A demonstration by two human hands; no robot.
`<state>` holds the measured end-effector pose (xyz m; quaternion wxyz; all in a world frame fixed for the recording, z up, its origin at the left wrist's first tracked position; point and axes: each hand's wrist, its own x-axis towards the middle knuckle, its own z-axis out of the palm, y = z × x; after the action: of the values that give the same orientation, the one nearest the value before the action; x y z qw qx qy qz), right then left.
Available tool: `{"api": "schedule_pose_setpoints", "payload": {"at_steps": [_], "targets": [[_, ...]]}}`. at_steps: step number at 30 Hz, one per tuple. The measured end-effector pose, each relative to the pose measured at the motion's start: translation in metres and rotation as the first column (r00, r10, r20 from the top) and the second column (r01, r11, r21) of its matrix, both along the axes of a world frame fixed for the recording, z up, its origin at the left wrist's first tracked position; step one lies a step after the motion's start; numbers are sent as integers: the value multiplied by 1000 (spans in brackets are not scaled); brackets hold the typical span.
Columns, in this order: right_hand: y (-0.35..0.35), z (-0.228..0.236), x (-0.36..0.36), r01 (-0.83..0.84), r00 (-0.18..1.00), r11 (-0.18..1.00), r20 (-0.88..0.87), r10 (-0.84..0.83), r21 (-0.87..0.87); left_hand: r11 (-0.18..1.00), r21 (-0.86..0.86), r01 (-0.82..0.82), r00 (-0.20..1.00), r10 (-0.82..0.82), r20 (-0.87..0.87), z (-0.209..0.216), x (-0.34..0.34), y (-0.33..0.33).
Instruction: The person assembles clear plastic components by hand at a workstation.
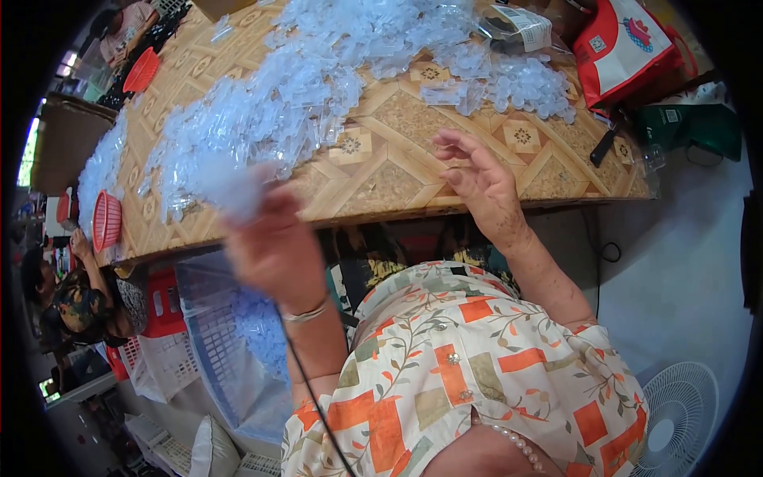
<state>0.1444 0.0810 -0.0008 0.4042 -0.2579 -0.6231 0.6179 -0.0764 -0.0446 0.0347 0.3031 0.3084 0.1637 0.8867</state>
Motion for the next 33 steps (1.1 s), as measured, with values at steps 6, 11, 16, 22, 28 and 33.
{"api": "schedule_pose_setpoints", "payload": {"at_steps": [6, 11, 16, 22, 28, 33], "targets": [[56, -4, 10, 111, 814, 677, 324, -481, 727, 889, 373, -266, 871, 55, 488, 65, -99, -102], [95, -15, -6, 41, 703, 572, 383, -599, 819, 852, 256, -456, 884, 402, 238, 57, -96, -113], [112, -22, -8, -68, 679, 491, 401, -615, 868, 1000, -5, 26, 998, -25, 66, 37, -82, -81], [76, 1, -6, 91, 900, 721, 253, -355, 686, 864, -470, 180, 982, -187, 32, 1, -6, -3], [42, 7, 13, -71, 978, 876, 204, -31, 477, 676, -669, 309, 929, -366, 60, -30, 46, 50], [37, 1, 20, -123, 978, 893, 207, 35, 434, 594, -616, 517, 824, -542, 169, -32, 48, 53]]}}
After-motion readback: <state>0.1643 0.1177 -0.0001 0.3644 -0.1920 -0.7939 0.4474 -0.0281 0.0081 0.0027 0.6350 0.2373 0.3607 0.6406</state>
